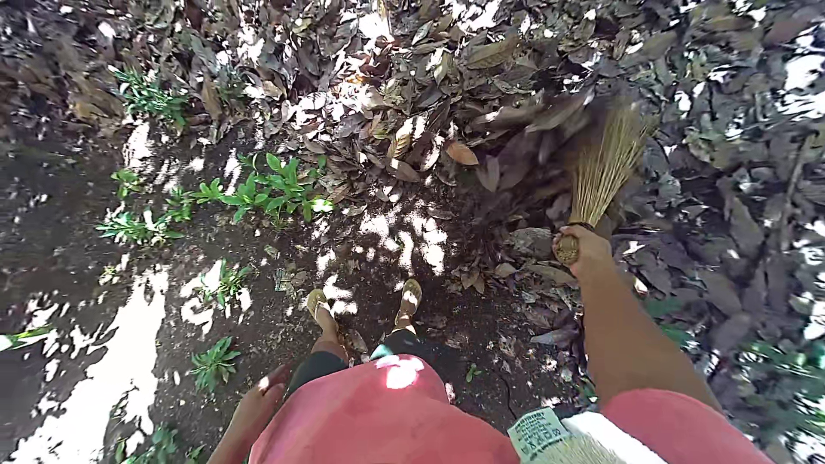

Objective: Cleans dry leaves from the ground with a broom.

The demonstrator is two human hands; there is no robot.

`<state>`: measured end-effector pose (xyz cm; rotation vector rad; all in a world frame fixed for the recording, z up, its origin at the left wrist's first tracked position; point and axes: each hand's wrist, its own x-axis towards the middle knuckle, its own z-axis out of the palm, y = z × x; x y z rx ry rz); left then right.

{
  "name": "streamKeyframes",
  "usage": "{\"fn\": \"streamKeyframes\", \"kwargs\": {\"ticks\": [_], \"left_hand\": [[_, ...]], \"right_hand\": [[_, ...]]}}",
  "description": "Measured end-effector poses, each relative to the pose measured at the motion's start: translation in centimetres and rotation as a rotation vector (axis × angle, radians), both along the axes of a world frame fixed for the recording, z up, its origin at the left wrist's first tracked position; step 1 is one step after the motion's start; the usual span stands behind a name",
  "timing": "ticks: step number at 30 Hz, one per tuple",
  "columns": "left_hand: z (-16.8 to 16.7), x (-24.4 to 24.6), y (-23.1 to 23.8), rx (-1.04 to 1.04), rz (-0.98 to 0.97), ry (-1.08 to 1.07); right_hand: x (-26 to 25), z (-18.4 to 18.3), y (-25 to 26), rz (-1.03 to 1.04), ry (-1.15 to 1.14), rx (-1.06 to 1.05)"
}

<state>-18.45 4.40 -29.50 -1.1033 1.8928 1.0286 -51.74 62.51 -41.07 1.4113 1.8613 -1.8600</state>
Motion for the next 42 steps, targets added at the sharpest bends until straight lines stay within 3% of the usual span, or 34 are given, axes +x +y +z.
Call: {"fn": "streamKeyframes", "kwargs": {"ticks": [3, 5, 9, 13, 15, 17, 21, 25, 29, 32, 35, 37, 42], "left_hand": [[-0.6, 2.6, 0.1, -0.015, -0.034, -0.064], [-1.4, 4.0, -0.4, -0.025, -0.051, -0.102], [-3.1, 3.7, -1.1, -0.043, 0.040, -0.144], [-4.1, -0.4, -1.4, 0.023, 0.025, -0.079], [-4.4, -3.1, -1.0, 0.031, -0.027, -0.077], [-3.8, -5.4, -0.1, 0.046, -0.066, -0.056], [-2.8, -6.6, 0.6, 0.078, -0.096, -0.022], [-3.5, -4.8, -0.3, 0.063, -0.101, -0.052], [-4.4, -2.3, -1.2, 0.033, -0.042, -0.102], [-4.8, -2.0, -0.6, 0.037, -0.024, -0.142], [-4.8, -3.5, 0.4, 0.050, -0.045, -0.148], [-4.5, -4.8, 1.0, 0.058, -0.086, -0.118], [-2.0, -6.6, 1.2, 0.062, -0.148, 0.017]], "right_hand": [[0.6, 0.9, -2.4, 0.022, 0.075, 0.027], [3.0, 2.5, -5.2, 0.039, 0.145, -0.105], [11.3, 7.6, -12.9, -0.056, 0.113, -0.615], [20.1, 6.9, -16.2, -0.384, -0.133, -1.072], [22.5, 4.7, -13.1, -0.553, -0.217, -1.014], [23.2, 2.7, -7.4, -0.624, -0.193, -0.764], [19.1, 1.5, 2.4, -0.414, -0.089, -0.231], [16.4, 0.6, 1.1, -0.238, -0.095, -0.027], [18.0, 3.3, -6.5, -0.196, -0.064, -0.244], [20.1, 7.0, -12.4, -0.227, -0.048, -0.668], [21.2, 6.0, -15.1, -0.333, -0.152, -1.005], [19.5, 3.6, -13.6, -0.276, -0.268, -0.960], [9.6, -1.2, -3.4, -0.109, -0.144, -0.357]]}}
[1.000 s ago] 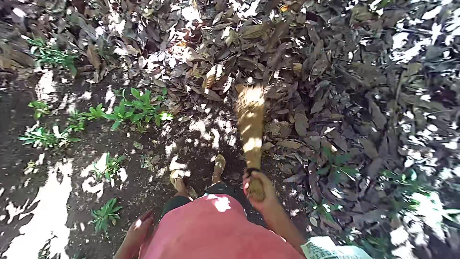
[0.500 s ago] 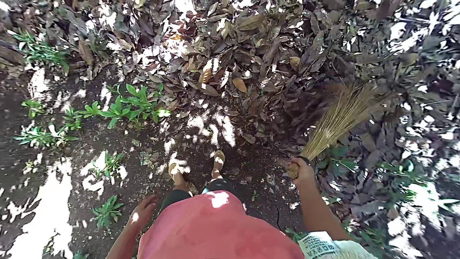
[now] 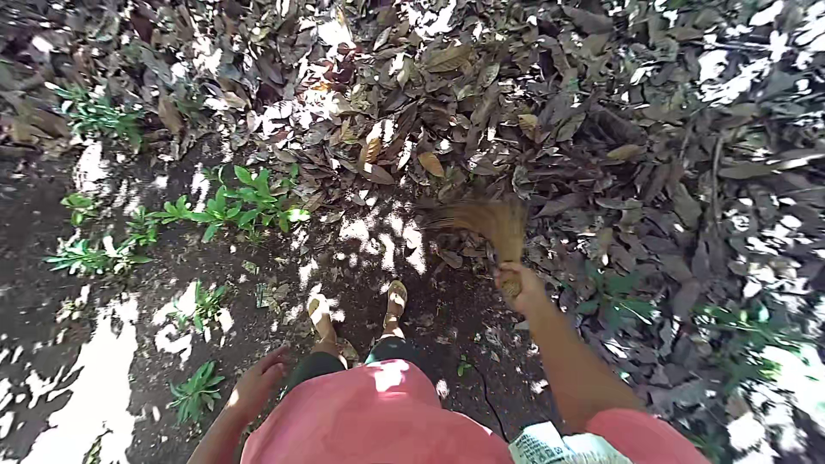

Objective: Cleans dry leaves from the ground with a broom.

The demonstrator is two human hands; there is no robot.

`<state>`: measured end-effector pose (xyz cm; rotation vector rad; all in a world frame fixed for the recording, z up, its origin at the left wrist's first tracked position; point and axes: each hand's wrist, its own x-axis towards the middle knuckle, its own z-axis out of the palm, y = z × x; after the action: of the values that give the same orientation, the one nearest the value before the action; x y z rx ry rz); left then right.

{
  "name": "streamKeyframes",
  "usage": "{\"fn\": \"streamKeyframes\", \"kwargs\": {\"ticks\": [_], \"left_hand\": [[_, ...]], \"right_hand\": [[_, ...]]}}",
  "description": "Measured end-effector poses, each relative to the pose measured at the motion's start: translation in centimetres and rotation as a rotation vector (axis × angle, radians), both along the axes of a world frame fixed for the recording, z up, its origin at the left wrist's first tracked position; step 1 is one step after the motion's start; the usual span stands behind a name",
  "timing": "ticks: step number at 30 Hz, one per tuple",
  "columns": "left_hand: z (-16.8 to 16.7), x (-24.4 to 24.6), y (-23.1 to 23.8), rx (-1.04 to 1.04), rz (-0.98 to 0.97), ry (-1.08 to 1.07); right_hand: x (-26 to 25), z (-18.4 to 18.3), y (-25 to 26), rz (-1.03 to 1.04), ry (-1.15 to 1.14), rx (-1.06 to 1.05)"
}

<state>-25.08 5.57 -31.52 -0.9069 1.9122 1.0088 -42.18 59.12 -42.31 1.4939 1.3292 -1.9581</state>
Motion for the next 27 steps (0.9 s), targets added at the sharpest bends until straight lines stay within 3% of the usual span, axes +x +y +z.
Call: {"fn": "streamKeyframes", "kwargs": {"ticks": [3, 6, 8, 11, 14, 16, 18, 22, 24, 27], "left_hand": [[0.1, 1.7, -1.0, -0.026, 0.037, 0.016], [-1.1, 4.5, -1.8, -0.052, 0.082, -0.039], [-1.2, 5.5, -1.5, -0.059, 0.095, -0.132], [-2.2, 6.6, -1.4, -0.091, 0.046, -0.202], [-3.6, 5.9, -1.6, -0.075, 0.005, -0.199], [-3.3, 3.9, -1.1, -0.050, 0.020, -0.164], [-2.5, 1.8, -0.6, -0.030, 0.023, -0.105], [-1.1, -0.2, -0.2, -0.026, -0.013, -0.043], [-1.1, -0.1, -0.1, -0.027, -0.020, -0.045], [-1.4, 1.1, -0.4, -0.034, -0.002, -0.081]], "right_hand": [[-1.7, -1.7, 1.0, 0.053, 0.046, 0.228], [0.3, 0.1, -3.5, 0.075, 0.107, 0.189], [3.2, 2.9, -6.9, 0.021, 0.124, 0.007], [8.4, 6.8, -10.9, -0.114, 0.088, -0.425], [12.8, 6.1, -10.8, -0.348, -0.089, -0.703], [13.9, 4.2, -7.3, -0.429, -0.171, -0.605], [13.4, 2.1, -1.6, -0.425, -0.159, -0.316], [9.5, -0.4, 7.0, -0.092, -0.082, 0.230], [8.8, -1.3, 7.8, 0.003, -0.080, 0.379], [9.4, -0.1, 4.9, -0.016, -0.080, 0.353]]}}
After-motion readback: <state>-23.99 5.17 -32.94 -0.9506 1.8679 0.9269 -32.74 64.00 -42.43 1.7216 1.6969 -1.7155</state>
